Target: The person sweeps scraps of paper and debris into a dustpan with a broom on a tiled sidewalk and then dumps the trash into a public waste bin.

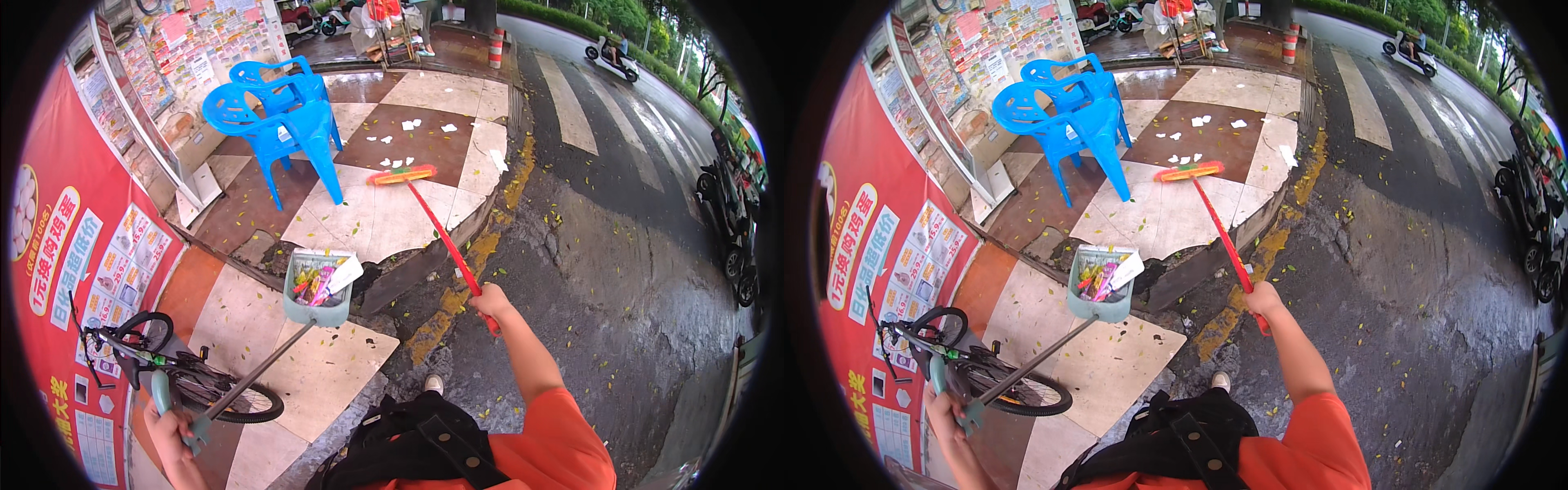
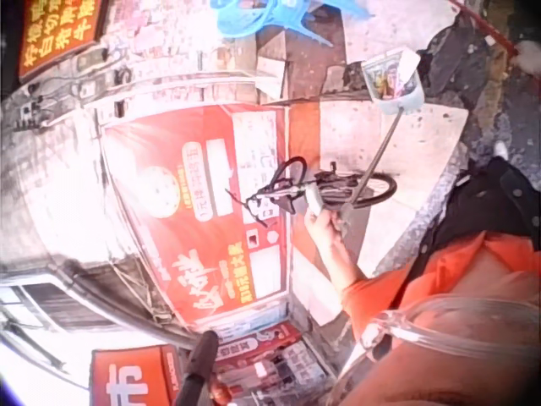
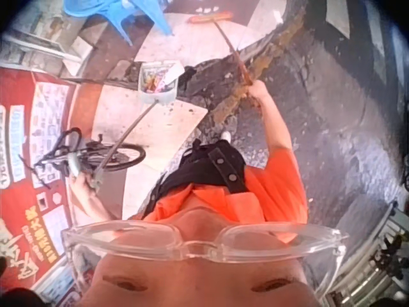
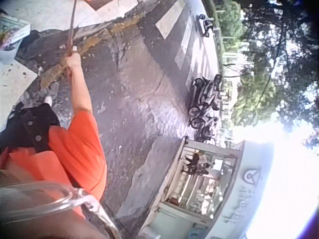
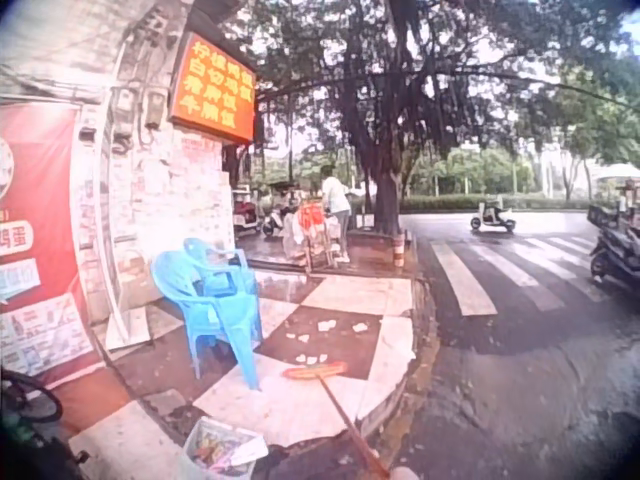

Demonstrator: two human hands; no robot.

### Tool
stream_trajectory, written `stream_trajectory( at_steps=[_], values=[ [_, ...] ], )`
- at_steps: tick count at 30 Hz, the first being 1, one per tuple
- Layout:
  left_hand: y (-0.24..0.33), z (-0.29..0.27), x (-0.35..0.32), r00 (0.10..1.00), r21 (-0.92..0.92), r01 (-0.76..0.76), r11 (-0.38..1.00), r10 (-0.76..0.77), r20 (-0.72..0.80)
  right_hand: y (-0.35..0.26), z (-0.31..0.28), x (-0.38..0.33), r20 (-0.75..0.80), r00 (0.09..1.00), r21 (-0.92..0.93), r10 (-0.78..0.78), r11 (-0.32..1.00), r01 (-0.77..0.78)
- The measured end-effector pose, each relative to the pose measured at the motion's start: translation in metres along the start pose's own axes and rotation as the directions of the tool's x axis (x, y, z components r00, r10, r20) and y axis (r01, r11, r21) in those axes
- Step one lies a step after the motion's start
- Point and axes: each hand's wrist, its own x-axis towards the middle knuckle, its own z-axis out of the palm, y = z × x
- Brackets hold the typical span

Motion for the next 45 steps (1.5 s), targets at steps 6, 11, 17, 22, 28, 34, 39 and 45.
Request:
stream_trajectory(
  at_steps=[6, 11, 17, 22, 28, 34, 39, 45],
  values=[
    [0.011, 0.091, 0.078, 0.998, -0.026, 0.028, 0.999, -0.026, 0.065, 0.053, -0.055, -0.129, -0.121, 0.993, -0.183, -0.008, 0.983, -0.015],
    [-0.001, 0.125, 0.156, 0.973, 0.017, 0.088, 0.996, -0.089, 0.211, 0.027, -0.076, -0.144, 0.005, 0.951, -0.160, 0.308, 0.939, -0.303],
    [-0.005, 0.180, 0.239, 0.939, -0.026, 0.177, 0.984, -0.161, 0.304, -0.028, -0.026, 0.000, -0.101, 0.987, -0.263, 0.128, 0.953, -0.150],
    [-0.003, 0.219, 0.300, 0.861, 0.025, 0.186, 0.982, -0.175, 0.477, -0.086, -0.020, 0.082, -0.123, 0.987, -0.017, 0.106, 0.994, -0.109],
    [-0.004, 0.278, 0.333, 0.791, 0.140, 0.110, 0.984, -0.172, 0.587, -0.050, -0.023, -0.014, -0.205, 0.962, 0.119, 0.179, 0.980, -0.157],
    [0.013, 0.349, 0.342, 0.739, 0.158, 0.083, 0.984, -0.167, 0.653, -0.019, -0.067, -0.071, -0.367, 0.904, 0.030, 0.218, 0.974, -0.223],
    [0.047, 0.444, 0.335, 0.716, 0.196, 0.076, 0.978, -0.190, 0.671, 0.018, -0.141, -0.043, -0.362, 0.876, 0.094, 0.320, 0.947, -0.307],
    [0.065, 0.542, 0.336, 0.762, 0.341, -0.085, 0.936, -0.160, 0.628, 0.085, -0.268, 0.004, -0.325, 0.903, 0.023, 0.279, 0.957, -0.288]
  ],
)
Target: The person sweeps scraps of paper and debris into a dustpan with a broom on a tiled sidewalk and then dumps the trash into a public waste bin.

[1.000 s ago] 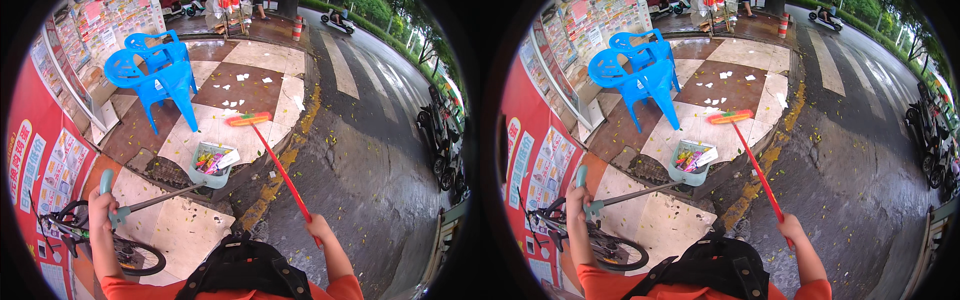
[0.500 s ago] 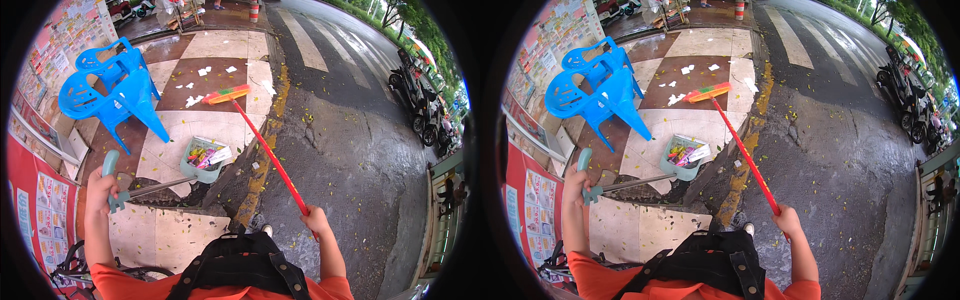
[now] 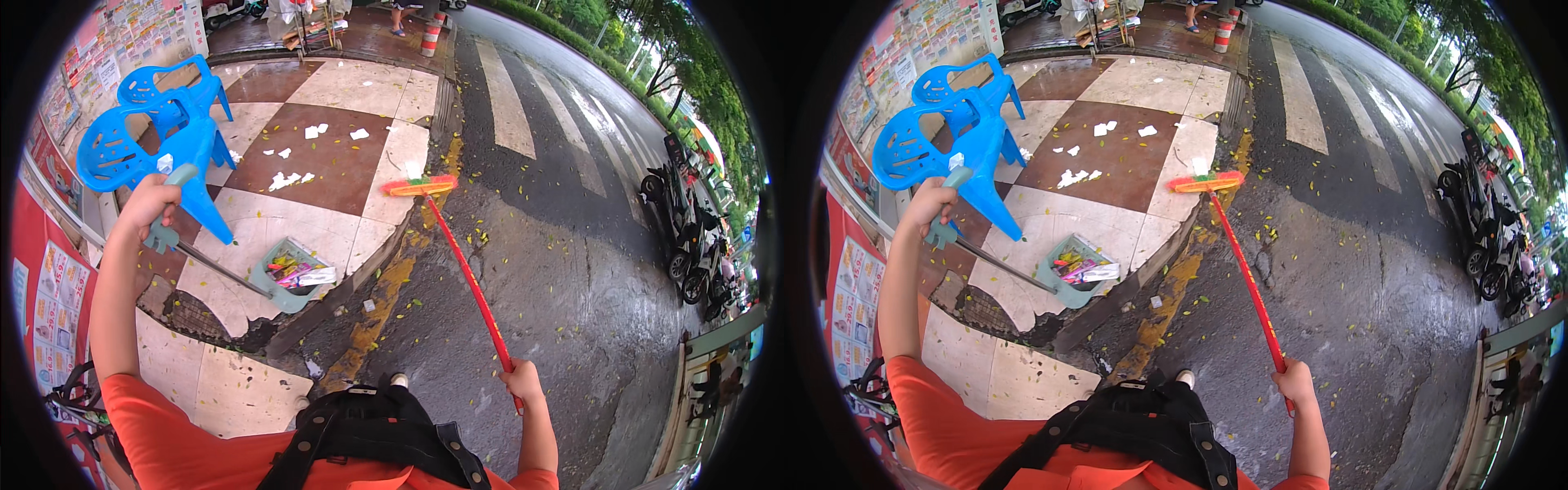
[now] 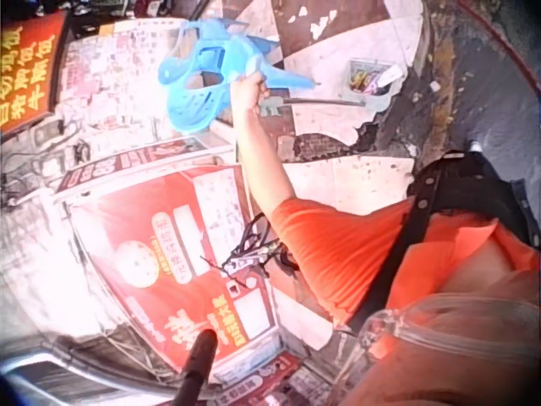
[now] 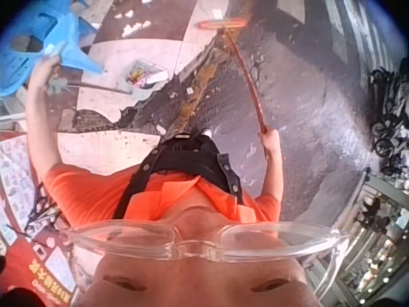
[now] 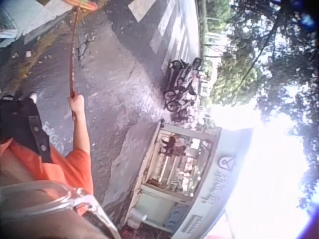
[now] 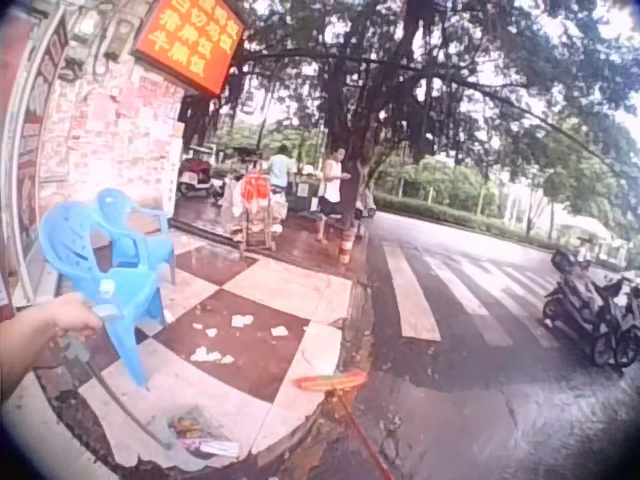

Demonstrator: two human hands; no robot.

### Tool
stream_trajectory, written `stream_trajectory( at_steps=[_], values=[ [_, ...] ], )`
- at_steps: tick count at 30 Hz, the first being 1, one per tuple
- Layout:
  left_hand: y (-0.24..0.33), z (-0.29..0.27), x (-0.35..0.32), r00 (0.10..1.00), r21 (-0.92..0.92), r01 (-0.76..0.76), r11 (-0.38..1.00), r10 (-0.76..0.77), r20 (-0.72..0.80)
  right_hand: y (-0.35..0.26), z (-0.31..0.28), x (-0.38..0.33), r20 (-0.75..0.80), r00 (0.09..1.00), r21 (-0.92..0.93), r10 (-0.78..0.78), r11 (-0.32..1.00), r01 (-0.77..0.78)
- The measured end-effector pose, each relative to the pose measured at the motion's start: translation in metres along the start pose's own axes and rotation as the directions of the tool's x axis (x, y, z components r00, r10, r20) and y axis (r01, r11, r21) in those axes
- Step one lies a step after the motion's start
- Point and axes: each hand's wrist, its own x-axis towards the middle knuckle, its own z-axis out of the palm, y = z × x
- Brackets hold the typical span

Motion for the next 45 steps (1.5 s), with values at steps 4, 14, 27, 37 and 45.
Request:
stream_trajectory(
  at_steps=[4, 14, 27, 37, 45],
  values=[
    [0.010, 0.018, 0.036, 0.990, 0.126, 0.021, 0.992, -0.003, -0.142, -0.001, -0.069, 0.060, 0.098, 0.993, -0.079, -0.067, 0.994, 0.075],
    [0.045, 0.051, 0.070, 0.943, -0.050, 0.175, 0.983, -0.182, -0.278, -0.104, -0.175, 0.251, 0.298, 0.950, -0.231, -0.088, 0.959, 0.161],
    [0.049, 0.052, 0.112, 0.805, 0.117, 0.355, 0.927, -0.240, -0.543, -0.218, -0.283, 0.396, 0.368, 0.912, -0.178, -0.182, 0.949, 0.261],
    [0.029, 0.045, 0.086, 0.765, 0.082, 0.446, 0.891, -0.333, -0.552, -0.198, -0.388, 0.324, 0.376, 0.915, -0.228, 0.149, 0.971, -0.065],
    [0.026, 0.087, 0.044, 0.684, 0.002, 0.439, 0.898, -0.333, -0.649, -0.188, -0.389, 0.378, 0.466, 0.874, -0.332, 0.135, 0.943, 0.032]
  ],
)
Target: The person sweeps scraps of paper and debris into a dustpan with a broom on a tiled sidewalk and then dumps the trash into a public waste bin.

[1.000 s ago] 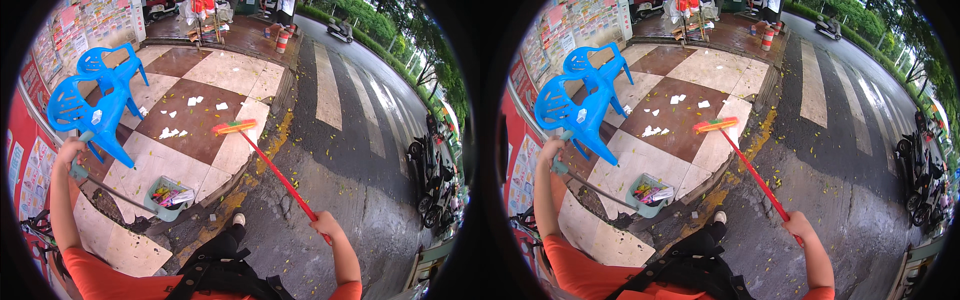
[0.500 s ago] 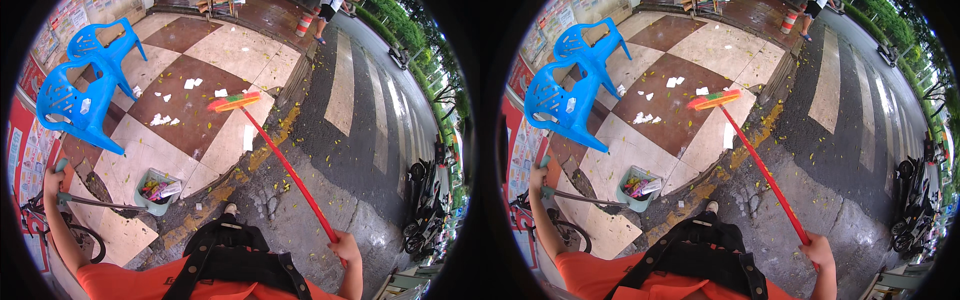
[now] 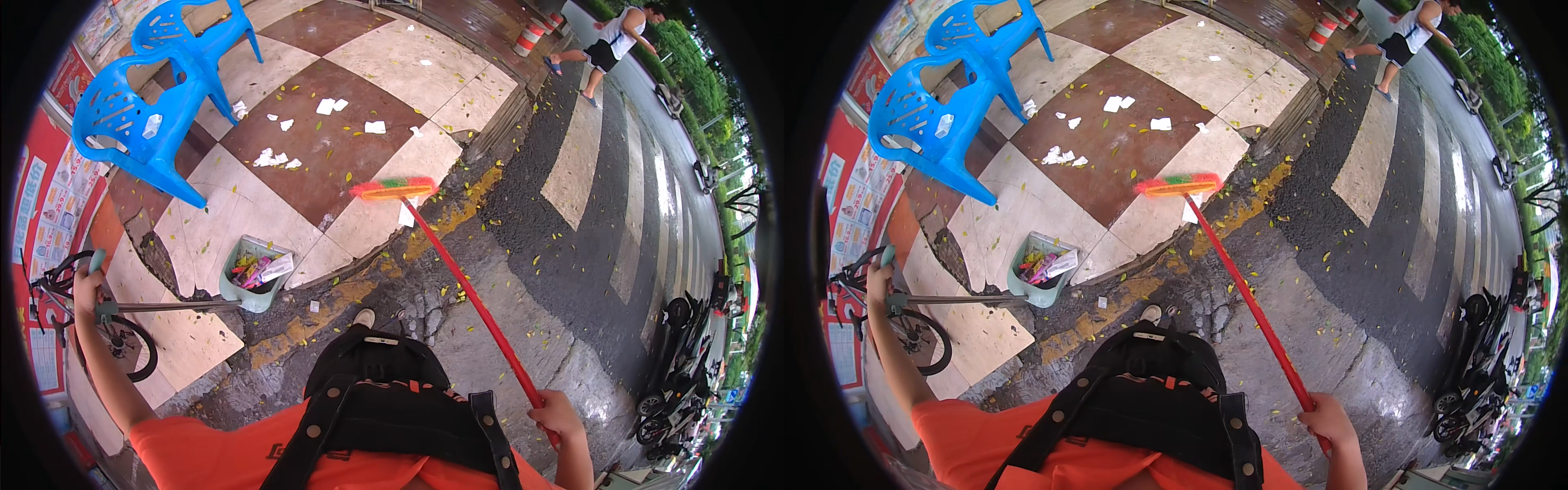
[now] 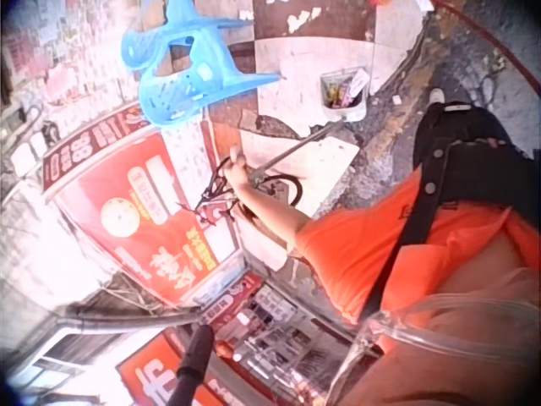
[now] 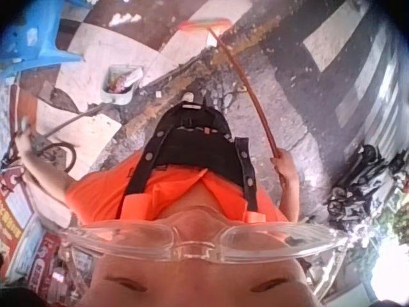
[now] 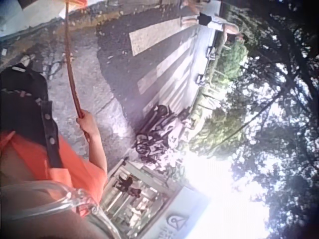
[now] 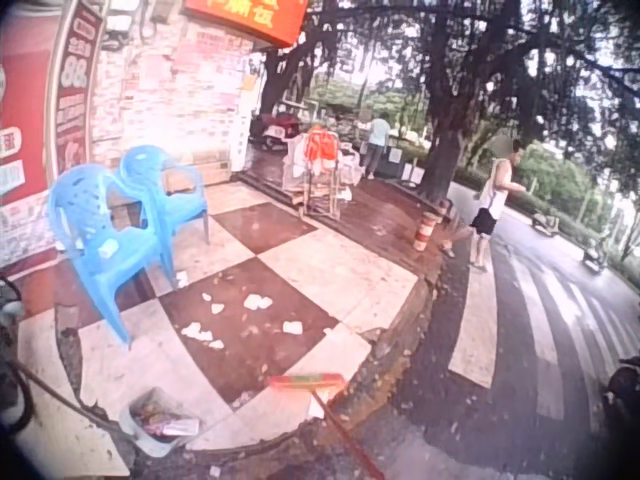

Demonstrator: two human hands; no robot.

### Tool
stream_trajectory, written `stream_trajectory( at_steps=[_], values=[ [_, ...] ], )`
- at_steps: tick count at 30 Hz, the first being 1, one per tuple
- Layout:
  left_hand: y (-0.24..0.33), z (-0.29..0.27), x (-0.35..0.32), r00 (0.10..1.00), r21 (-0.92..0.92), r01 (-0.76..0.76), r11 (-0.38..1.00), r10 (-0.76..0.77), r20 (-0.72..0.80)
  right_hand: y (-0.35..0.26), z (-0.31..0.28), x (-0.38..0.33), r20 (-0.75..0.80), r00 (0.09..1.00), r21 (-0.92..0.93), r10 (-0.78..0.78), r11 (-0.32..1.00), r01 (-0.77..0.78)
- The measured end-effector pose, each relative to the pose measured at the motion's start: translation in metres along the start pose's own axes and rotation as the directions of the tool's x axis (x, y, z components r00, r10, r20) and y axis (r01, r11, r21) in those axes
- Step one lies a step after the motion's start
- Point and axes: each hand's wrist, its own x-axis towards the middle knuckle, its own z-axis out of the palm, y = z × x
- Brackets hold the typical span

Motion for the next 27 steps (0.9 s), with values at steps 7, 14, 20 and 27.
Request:
stream_trajectory(
  at_steps=[7, 14, 20, 27],
  values=[
    [0.011, 0.016, -0.010, 0.999, -0.051, -0.017, 0.999, 0.015, -0.029, -0.012, 0.001, 0.100, -0.061, 0.965, -0.055, -0.254, 0.967, 0.250],
    [0.048, 0.044, -0.037, 0.994, -0.182, 0.073, 0.981, -0.086, -0.064, 0.080, -0.028, 0.015, -0.223, 0.917, -0.244, -0.331, 0.930, 0.276],
    [0.060, 0.070, -0.042, 0.982, -0.063, 0.077, 0.995, -0.087, -0.168, 0.141, -0.020, -0.059, -0.303, 0.927, -0.204, -0.221, 0.965, 0.163],
    [0.087, 0.089, -0.064, 0.928, 0.759, 0.013, 0.651, 0.274, -0.251, 0.179, -0.019, -0.067, -0.258, 0.959, -0.175, -0.113, 0.982, 0.069]
  ],
)
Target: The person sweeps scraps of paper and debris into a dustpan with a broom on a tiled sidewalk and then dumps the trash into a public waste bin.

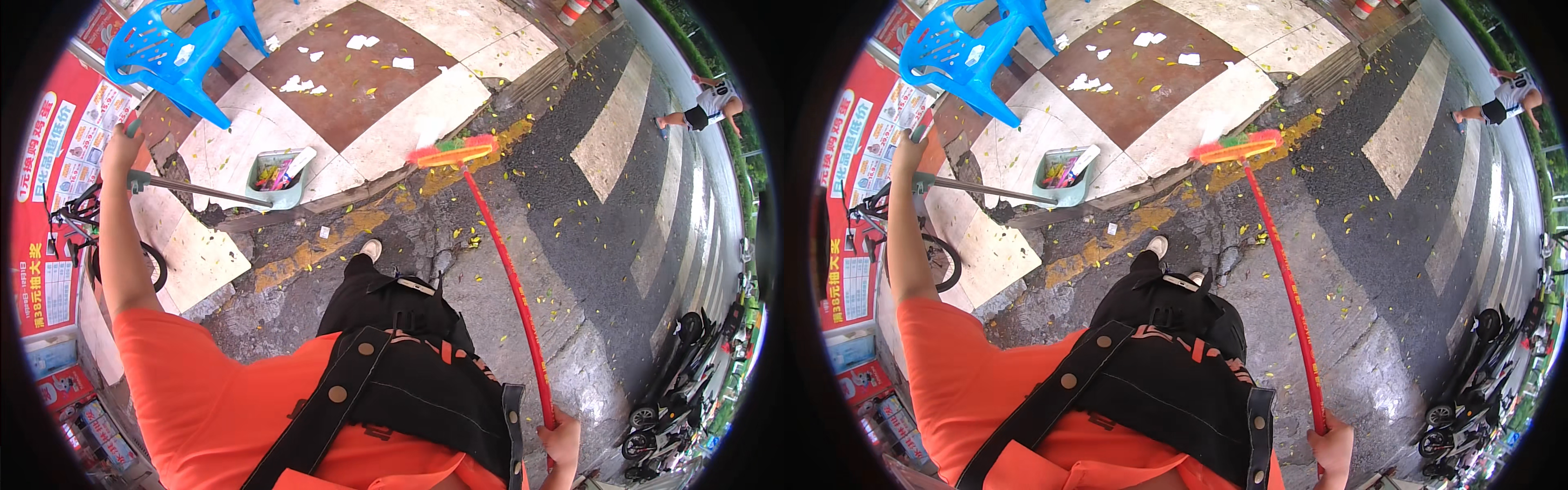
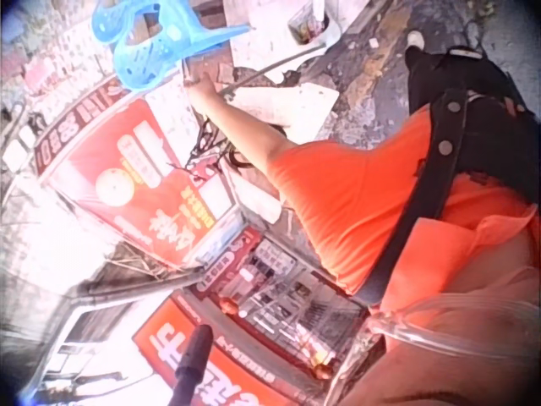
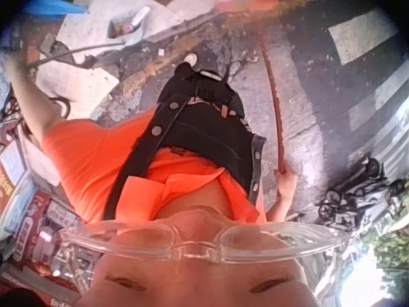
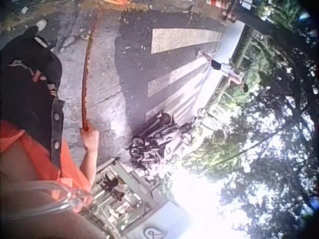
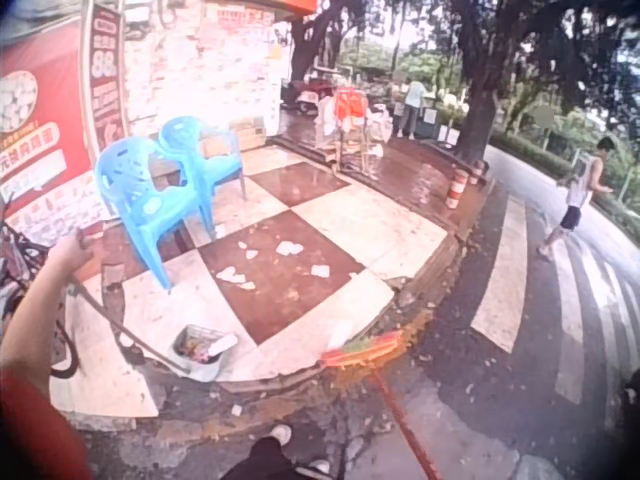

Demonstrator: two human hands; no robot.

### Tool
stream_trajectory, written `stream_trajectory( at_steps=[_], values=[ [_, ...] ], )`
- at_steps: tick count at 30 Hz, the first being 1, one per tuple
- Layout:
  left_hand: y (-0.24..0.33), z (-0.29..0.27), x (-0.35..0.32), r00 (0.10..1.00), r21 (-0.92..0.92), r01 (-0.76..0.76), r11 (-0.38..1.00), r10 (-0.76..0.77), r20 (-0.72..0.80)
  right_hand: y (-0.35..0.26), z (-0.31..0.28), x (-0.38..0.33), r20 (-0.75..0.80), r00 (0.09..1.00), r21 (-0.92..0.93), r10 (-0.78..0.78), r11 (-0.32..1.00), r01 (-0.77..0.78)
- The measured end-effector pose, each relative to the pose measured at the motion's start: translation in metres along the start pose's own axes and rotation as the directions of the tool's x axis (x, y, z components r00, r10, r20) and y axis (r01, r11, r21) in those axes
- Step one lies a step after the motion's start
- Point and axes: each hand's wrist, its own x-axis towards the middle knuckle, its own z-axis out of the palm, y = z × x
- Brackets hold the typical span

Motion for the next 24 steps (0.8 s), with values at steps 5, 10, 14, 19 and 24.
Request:
stream_trajectory(
  at_steps=[5, 10, 14, 19, 24],
  values=[
    [0.008, 0.001, -0.025, 0.997, 0.113, 0.069, 0.991, -0.066, -0.031, 0.043, 0.013, 0.022, 0.077, 0.997, 0.112, 0.023, 0.993, -0.031],
    [0.035, -0.011, -0.052, 0.976, 0.233, 0.204, 0.951, -0.180, -0.118, 0.024, 0.014, 0.049, -0.050, 0.981, -0.113, -0.186, 0.977, 0.179],
    [0.040, -0.012, -0.063, 0.956, 0.232, 0.289, 0.929, -0.266, -0.126, 0.013, 0.021, 0.070, -0.117, 0.947, -0.375, -0.298, 0.897, 0.236],
    [0.069, -0.022, -0.080, 0.911, 0.353, 0.291, 0.889, -0.145, -0.386, 0.014, 0.007, 0.092, -0.090, 0.948, -0.437, -0.306, 0.867, 0.239],
    [0.176, 0.013, -0.159, 0.876, 0.145, -0.288, 0.947, 0.322, -0.360, -0.009, -0.031, 0.102, 0.009, 0.962, -0.225, -0.273, 0.937, 0.268]
  ],
)
